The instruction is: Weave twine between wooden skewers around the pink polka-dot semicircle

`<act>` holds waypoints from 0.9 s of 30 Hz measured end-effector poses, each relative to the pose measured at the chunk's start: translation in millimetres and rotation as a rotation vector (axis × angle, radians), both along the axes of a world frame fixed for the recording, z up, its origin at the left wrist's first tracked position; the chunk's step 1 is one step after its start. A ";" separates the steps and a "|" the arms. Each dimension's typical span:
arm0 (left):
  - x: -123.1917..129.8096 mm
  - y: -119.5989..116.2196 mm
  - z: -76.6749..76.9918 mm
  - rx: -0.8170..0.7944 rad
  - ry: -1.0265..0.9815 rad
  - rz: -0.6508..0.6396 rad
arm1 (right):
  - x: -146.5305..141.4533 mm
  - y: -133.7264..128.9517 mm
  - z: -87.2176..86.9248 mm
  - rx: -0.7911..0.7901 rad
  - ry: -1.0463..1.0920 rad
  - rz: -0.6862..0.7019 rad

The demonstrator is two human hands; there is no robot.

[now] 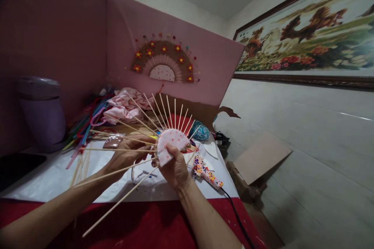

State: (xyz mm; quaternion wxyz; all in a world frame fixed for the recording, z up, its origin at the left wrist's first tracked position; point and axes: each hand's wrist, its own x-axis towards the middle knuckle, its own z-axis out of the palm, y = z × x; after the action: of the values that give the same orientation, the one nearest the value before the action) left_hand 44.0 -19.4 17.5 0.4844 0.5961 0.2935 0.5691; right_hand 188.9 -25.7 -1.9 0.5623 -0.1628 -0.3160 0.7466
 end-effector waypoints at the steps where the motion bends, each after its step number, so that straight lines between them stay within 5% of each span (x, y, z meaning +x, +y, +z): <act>1: 0.4 -1.9 1.9 -0.002 0.012 -0.012 | -0.9 -1.1 -0.1 0.002 -0.005 0.020; 18: -4.2 -3.8 2.9 0.042 0.135 -0.109 | -0.8 0.7 -4.2 0.046 -0.023 0.105; 27: -5.8 1.9 -6.3 0.159 0.325 0.122 | -0.4 3.4 -6.3 -0.001 -0.055 -0.060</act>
State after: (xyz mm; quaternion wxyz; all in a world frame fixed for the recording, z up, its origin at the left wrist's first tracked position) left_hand 38.3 -17.5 11.2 0.3465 0.6978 0.3576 0.5150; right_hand 188.5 -22.3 -8.2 0.5754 -0.1932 -0.3259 0.7248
